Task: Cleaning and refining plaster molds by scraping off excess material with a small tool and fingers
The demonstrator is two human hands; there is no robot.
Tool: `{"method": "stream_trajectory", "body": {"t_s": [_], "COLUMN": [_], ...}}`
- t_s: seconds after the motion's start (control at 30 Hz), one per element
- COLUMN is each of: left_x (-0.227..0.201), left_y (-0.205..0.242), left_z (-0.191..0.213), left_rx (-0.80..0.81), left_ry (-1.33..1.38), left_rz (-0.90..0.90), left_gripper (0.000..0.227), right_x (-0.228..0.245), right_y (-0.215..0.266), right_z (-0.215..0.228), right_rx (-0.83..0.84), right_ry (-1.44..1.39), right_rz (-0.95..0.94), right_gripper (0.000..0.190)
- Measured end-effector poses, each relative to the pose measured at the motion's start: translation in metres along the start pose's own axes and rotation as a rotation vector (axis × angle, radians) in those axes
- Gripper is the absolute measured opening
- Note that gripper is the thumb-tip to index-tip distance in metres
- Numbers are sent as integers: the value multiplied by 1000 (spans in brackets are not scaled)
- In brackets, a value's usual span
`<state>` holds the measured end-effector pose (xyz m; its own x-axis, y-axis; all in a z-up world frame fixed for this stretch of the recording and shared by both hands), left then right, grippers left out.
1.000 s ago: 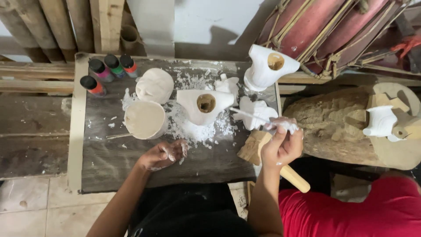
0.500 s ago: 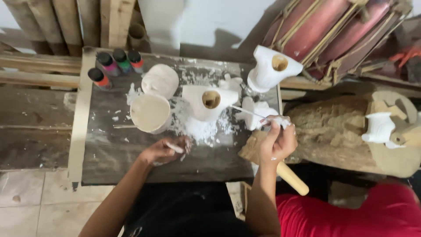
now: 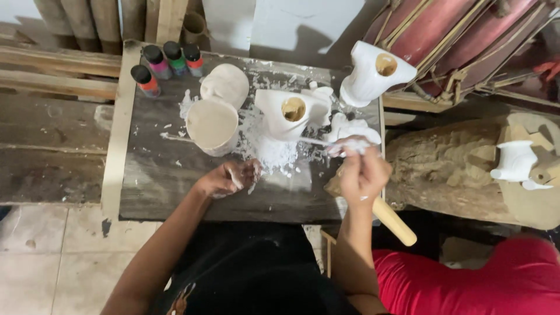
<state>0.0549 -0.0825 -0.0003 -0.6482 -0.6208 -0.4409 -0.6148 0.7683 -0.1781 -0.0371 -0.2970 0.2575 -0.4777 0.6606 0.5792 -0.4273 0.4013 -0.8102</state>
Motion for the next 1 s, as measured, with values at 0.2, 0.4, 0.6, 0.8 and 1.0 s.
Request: {"method": "stream_trajectory", "body": {"t_s": [0.2,0.4,0.6,0.8,1.0], "left_x": [12,-6,1,-6,-9], "left_y": [2,2,3,4,4], "left_z": [21,2,9,-9,-11], "left_rx": [-4,-11,3,-4,-75], "left_ry": [47,30,42,41,9], "left_rz": [-17,-57,-67,-30,-33], "left_gripper": [19,18,19,21,28], "right_x": [-29,12,32,36,52], "right_y": [19,-27,-37,-35,-52], "right_z": [-14,-44,-57,-80,-72], "right_rx": [70,44,120,205,116], "right_ry": [-54,-97,-163,-144,-75], "right_rz": [55,189,196,218,246], "right_gripper": [24,25,29,24,26]}}
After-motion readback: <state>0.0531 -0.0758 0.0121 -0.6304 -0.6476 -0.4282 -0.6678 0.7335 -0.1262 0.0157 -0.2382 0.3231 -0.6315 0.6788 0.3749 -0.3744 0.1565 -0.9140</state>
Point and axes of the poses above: each hand's wrist, its own y-axis away from the middle knuckle, its own z-axis out of the back of the hand, x = y × z, the point moved 10 cm from there along -y, towards the middle knuckle, and after that the axes turned 14 degrees about -x, right-handed, at the moved point
